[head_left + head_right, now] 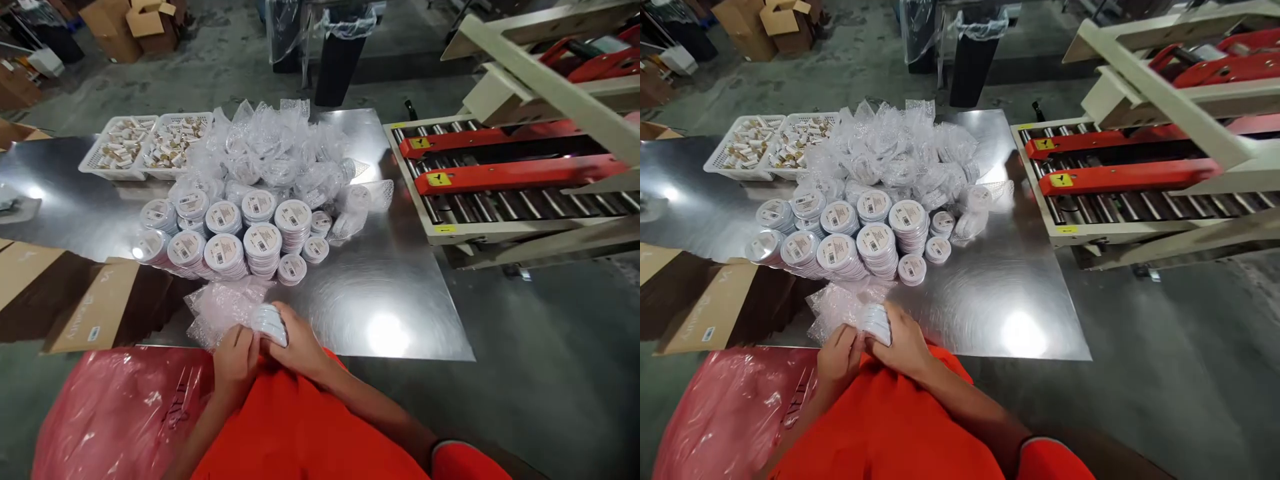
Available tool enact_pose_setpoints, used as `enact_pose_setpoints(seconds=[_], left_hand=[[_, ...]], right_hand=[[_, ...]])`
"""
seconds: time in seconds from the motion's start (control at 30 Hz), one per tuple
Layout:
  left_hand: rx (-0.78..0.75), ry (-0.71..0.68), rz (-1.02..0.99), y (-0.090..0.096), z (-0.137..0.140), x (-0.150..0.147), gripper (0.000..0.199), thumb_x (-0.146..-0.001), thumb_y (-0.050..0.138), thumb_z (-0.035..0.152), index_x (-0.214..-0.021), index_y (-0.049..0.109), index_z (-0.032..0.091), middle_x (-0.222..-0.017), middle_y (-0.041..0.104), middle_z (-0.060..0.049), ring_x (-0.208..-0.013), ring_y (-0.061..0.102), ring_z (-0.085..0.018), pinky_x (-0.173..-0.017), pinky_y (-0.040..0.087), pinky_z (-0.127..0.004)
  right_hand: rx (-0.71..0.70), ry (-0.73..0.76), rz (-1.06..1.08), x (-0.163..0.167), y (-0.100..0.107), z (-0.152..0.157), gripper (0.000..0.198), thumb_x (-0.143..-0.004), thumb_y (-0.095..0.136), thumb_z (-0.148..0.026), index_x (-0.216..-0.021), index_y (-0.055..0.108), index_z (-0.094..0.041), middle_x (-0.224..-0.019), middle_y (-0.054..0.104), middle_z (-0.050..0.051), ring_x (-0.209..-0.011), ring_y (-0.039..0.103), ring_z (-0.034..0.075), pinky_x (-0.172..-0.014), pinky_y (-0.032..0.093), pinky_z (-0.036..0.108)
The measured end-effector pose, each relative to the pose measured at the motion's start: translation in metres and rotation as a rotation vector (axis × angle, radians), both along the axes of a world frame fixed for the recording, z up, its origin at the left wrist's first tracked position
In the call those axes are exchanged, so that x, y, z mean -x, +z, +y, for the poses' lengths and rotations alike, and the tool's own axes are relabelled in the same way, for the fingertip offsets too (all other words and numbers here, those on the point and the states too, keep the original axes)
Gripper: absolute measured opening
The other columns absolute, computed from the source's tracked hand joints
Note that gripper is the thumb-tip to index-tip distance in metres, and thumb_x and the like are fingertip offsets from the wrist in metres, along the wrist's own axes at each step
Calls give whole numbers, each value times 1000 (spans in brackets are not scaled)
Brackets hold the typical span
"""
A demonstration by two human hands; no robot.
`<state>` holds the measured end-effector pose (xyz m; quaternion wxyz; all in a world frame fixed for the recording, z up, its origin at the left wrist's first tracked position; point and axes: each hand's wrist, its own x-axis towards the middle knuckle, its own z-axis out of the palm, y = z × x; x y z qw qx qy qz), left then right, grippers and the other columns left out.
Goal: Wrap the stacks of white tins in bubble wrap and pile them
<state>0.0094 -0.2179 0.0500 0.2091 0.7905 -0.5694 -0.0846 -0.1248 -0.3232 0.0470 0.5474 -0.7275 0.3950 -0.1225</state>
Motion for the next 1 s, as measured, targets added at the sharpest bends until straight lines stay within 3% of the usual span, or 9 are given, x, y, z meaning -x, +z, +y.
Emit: enact_pose_setpoints(seconds=[0.13, 0.3, 0.37, 0.43, 0.53, 0.6, 0.77, 0.87, 1.0], left_hand=[[54, -64, 22, -7, -4, 10, 23, -95, 41, 24, -76, 54, 21, -71, 60, -4, -67, 57, -17, -61, 39, -26], [-75, -18, 165, -10, -7, 19, 24, -94, 37, 24, -79, 55, 22, -73, 62, -4, -69, 58, -18, -63, 40, -28], [-94, 78, 217, -8, -9, 18, 23, -93, 37, 27, -80, 54, 22, -76, 63, -5, -72, 58, -20, -65, 40, -30], [-109, 191, 306, -5, -11, 15, 22, -92, 38, 31, -79, 53, 22, -75, 62, -5, -70, 57, -21, -63, 39, -31], [-126, 323, 506, -1, -13, 9, 25, -91, 35, 37, -74, 48, 23, -64, 55, -2, -59, 51, -18, -57, 36, -29], [-118, 351, 595, 0, -12, 8, 27, -91, 35, 39, -71, 45, 23, -61, 51, 0, -55, 48, -17, -55, 36, -29], [-111, 342, 796, 0, -9, 12, 32, -91, 40, 46, -69, 43, 23, -61, 45, 3, -57, 44, -14, -56, 36, -27], [-135, 312, 879, -5, -6, 9, 35, -89, 43, 50, -67, 44, 22, -61, 45, 3, -58, 43, -14, -56, 36, -26], [-198, 396, 831, -16, -2, 3, 34, -81, 52, 49, -62, 49, 21, -58, 49, 2, -57, 44, -14, -57, 36, -26]], right_hand=[[-22, 82, 68, -2, -1, -5, 60, -77, 61, -31, -133, 48, -15, -131, 58, 17, -117, 57, 31, -98, 44, 45], [-87, -155, 93, -4, -16, -4, 63, -79, 61, -39, -137, 48, -18, -133, 57, 15, -123, 53, 32, -102, 41, 48], [-258, -200, -22, -4, -19, -2, 57, -81, 59, -48, -132, 53, -22, -125, 61, 12, -114, 57, 29, -92, 47, 42], [-567, -243, -176, -2, -19, -3, 54, -84, 51, -59, -125, 57, -24, -110, 65, 9, -91, 63, 22, -69, 50, 33], [-964, -354, -314, 1, -19, -4, 47, -80, 56, -61, -108, 60, -23, -85, 62, 2, -59, 53, 13, -44, 34, 23], [-1023, -414, -311, 2, -22, -1, 39, -71, 70, -52, -91, 58, -21, -72, 56, -3, -52, 45, 9, -42, 28, 21], [-913, -372, -221, 1, -38, 9, 39, -68, 69, -53, -70, 46, -22, -57, 41, -8, -49, 34, 8, -46, 27, 22], [-609, -318, -126, 3, -48, 11, 31, -76, 57, -49, -67, 45, -22, -64, 48, -3, -59, 42, 12, -56, 35, 27], [-221, -339, -37, 8, -57, 6, 14, -82, 44, -36, -76, 43, -24, -72, 52, 0, -68, 47, 17, -65, 38, 31]])
